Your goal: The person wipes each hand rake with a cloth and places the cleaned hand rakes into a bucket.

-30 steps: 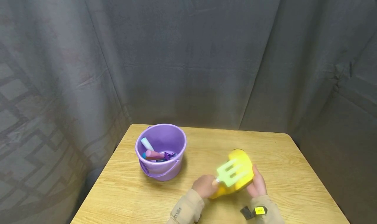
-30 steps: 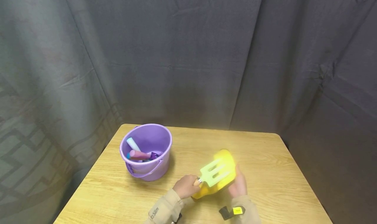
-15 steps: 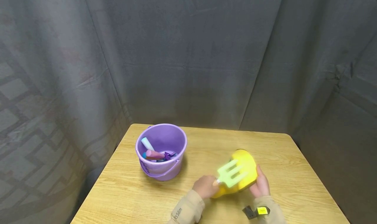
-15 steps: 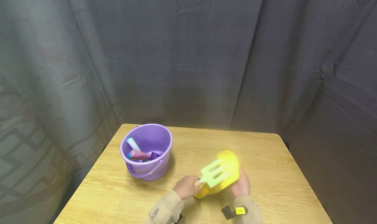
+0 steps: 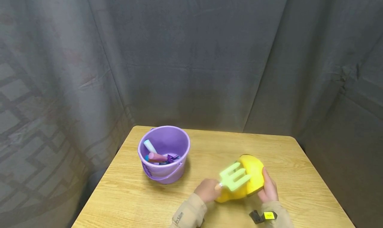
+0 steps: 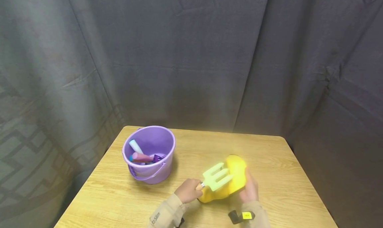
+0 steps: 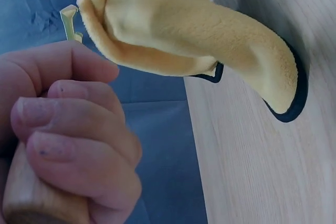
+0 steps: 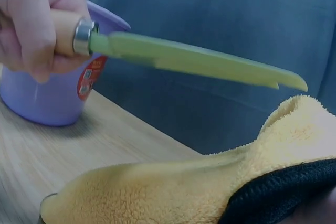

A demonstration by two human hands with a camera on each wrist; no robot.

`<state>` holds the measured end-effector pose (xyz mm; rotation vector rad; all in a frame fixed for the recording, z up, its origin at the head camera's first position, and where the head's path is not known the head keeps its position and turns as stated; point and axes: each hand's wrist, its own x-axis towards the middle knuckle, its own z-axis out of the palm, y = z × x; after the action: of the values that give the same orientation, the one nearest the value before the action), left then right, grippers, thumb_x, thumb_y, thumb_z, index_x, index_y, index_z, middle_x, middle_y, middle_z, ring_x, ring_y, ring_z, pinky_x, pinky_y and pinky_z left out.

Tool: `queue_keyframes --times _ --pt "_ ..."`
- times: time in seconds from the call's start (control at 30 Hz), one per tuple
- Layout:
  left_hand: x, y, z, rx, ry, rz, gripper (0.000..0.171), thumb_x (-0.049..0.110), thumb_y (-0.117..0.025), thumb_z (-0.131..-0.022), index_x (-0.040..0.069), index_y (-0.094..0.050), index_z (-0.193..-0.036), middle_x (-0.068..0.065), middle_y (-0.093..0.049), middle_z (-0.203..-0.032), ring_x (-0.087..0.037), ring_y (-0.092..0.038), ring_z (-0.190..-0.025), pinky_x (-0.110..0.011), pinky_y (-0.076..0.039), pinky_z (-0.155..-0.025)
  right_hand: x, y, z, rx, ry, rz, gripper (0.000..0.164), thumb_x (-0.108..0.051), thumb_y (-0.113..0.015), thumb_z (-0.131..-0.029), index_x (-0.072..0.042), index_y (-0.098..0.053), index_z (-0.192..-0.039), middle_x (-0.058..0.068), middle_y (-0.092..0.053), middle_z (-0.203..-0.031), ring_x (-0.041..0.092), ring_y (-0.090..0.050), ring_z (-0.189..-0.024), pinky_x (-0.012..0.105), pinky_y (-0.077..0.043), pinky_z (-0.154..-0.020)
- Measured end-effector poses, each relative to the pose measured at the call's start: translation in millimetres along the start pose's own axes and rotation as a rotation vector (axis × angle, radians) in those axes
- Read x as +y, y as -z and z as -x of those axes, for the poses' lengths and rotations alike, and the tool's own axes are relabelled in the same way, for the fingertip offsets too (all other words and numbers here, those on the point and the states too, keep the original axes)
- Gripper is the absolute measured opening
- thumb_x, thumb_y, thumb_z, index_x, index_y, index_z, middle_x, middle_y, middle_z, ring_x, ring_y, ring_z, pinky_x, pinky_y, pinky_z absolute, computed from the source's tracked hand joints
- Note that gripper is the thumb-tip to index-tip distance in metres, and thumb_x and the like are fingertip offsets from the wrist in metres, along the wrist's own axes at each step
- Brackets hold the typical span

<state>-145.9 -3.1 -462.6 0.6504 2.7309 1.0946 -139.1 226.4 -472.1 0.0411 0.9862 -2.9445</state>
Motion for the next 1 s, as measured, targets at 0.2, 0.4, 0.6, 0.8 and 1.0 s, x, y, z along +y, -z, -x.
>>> queue_keyframes --times 0.2,0.4,0.6,0.8,1.0 --pt "0.7 4.7 2.2 -0.003 0.031 0.03 0.017 0.012 -0.062 -0.076 0.012 -0.051 -0.063 0.006 -0.042 -0.054 -0.008 -0.038 -0.047 -0.021 -0.035 -0.045 -0.6 2.9 1.3 0.164 -0.075 0.099 0.026 -0.018 -0.04 -0.095 -0.014 -0.065 -0.088 -0.004 -0.06 -0.094 0.007 -0.058 -0.089 0.021 -0.045 -0.081" --pt "1.2 10.4 3.6 0.016 0.036 0.009 0.022 0.012 -0.064 -0.075 0.012 -0.048 -0.059 0.006 -0.041 -0.052 -0.008 -0.037 -0.045 -0.021 -0.034 -0.043 2.7 11.0 2.3 0.31 -0.147 0.237 0.021 -0.022 -0.046 -0.093 -0.021 -0.063 -0.081 -0.008 -0.06 -0.087 0.005 -0.057 -0.082 0.021 -0.046 -0.078" --pt "3.6 18.6 5.2 0.017 0.034 0.019 0.019 0.007 -0.063 -0.067 0.012 -0.047 -0.059 0.006 -0.041 -0.053 -0.007 -0.036 -0.045 -0.02 -0.034 -0.042 9.8 25.5 0.8 0.377 -0.163 0.346 0.012 -0.025 -0.048 -0.092 -0.018 -0.051 -0.102 -0.012 -0.057 -0.085 0.002 -0.056 -0.082 0.02 -0.045 -0.08" --pt "5.7 25.4 7.4 0.022 0.041 0.028 0.02 0.007 -0.064 -0.067 0.012 -0.047 -0.059 0.006 -0.04 -0.052 -0.007 -0.036 -0.044 -0.02 -0.033 -0.041 20.1 40.9 -1.7 0.424 -0.153 0.605 0.077 -0.037 -0.046 -0.091 -0.004 0.001 -0.141 0.006 -0.031 -0.137 -0.011 -0.045 -0.081 0.012 -0.04 -0.08" --pt "5.8 27.4 8.0 0.023 0.048 0.017 0.02 0.009 -0.065 -0.068 0.013 -0.048 -0.059 0.006 -0.04 -0.051 -0.007 -0.036 -0.043 -0.02 -0.033 -0.041 32.2 51.9 -3.4 0.499 -0.061 0.878 0.069 -0.035 -0.052 -0.089 0.006 -0.023 -0.136 0.021 -0.03 -0.135 0.0 -0.049 -0.086 0.012 -0.042 -0.07"
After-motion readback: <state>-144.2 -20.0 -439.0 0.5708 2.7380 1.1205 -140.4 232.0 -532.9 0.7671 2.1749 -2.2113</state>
